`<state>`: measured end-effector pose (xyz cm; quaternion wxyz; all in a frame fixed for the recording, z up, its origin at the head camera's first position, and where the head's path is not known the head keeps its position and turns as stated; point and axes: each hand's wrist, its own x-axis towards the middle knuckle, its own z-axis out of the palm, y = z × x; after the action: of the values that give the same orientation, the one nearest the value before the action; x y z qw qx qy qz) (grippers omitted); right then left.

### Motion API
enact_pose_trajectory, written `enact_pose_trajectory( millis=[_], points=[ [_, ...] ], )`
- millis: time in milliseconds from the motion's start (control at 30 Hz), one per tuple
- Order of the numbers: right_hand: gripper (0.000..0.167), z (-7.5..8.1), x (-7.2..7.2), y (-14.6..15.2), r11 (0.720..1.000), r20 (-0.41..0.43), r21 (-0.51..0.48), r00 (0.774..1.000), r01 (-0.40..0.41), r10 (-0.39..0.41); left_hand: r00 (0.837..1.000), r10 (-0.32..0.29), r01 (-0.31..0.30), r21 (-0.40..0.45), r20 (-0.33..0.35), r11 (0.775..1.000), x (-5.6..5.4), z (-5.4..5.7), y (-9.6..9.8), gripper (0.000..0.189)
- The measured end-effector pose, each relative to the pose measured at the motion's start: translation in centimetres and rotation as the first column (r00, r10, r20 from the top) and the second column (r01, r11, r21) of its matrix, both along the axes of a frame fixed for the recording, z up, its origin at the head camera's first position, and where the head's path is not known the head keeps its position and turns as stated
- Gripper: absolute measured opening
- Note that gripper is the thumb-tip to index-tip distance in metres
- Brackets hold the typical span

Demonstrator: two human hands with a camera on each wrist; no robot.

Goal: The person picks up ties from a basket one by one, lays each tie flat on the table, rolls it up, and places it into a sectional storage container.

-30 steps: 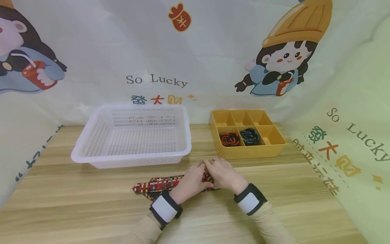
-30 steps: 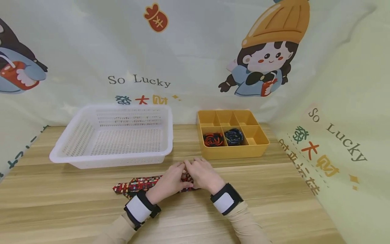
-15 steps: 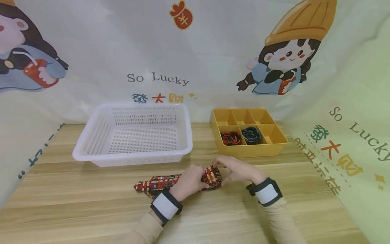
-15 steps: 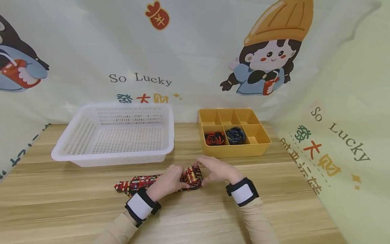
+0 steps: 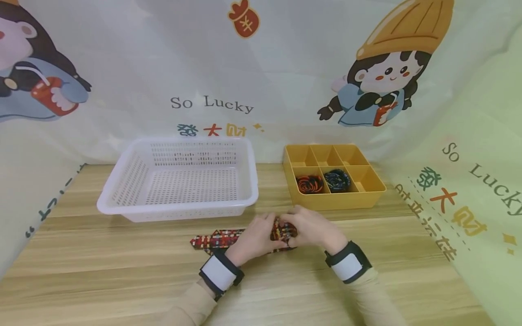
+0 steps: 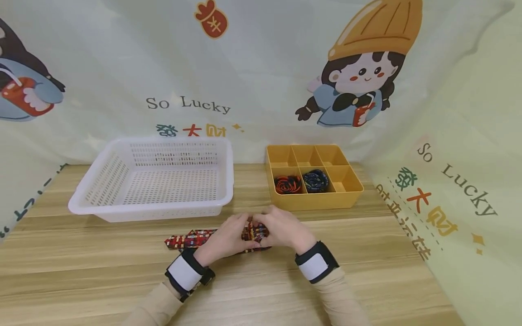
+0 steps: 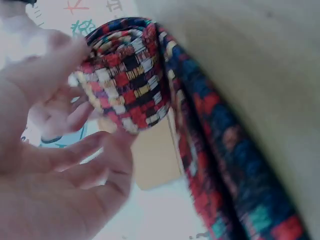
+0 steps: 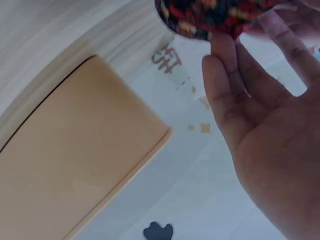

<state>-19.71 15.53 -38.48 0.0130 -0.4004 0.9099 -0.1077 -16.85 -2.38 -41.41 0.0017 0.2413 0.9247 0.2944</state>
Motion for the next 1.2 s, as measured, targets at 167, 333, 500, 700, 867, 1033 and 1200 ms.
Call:
enact_pose_trajectory(
  millis=[167,333,500,700,867,1033,1200],
  points=[
    [0.049,-0.1,0.0,-0.1,0.999,0.072,-0.009,0.997,-0.036,0.036,0.998,0.034,-0.038,0.086,0.049,0.996,-0.3,-0.5,-0.1,0.046],
    [0.059,-0.6,-0.7,0.2,0.993,0.182,-0.051,0.977,-0.104,0.111,0.992,0.086,-0.096,0.115,0.090,0.989,-0.3,-0.7,-0.4,0.046],
    [0.058,-0.6,-0.9,-0.2,0.990,0.161,-0.082,0.978,-0.118,0.130,0.987,0.075,-0.090,0.102,0.142,0.991,-0.1,-0.3,-0.3,0.056],
    [0.055,-0.5,-0.1,-1.1,0.995,0.076,-0.032,0.992,-0.098,0.100,0.986,0.046,-0.046,-0.002,0.160,0.999,0.2,0.7,-0.3,0.066],
    [0.058,-0.6,0.2,-1.1,0.997,0.088,-0.038,0.994,-0.061,0.064,0.982,0.080,-0.083,0.010,0.173,0.997,0.1,1.0,-0.2,0.053],
    [0.053,-1.0,-0.3,-0.6,0.994,0.161,-0.095,0.985,-0.055,0.069,0.976,0.070,-0.081,0.043,0.206,0.996,-0.3,0.7,-0.7,0.047],
    [0.045,-1.0,-0.4,-0.5,0.997,0.085,-0.061,0.995,-0.039,0.044,0.986,0.087,-0.073,-0.096,0.141,0.993,-0.6,1.0,-2.6,0.054]
  ],
)
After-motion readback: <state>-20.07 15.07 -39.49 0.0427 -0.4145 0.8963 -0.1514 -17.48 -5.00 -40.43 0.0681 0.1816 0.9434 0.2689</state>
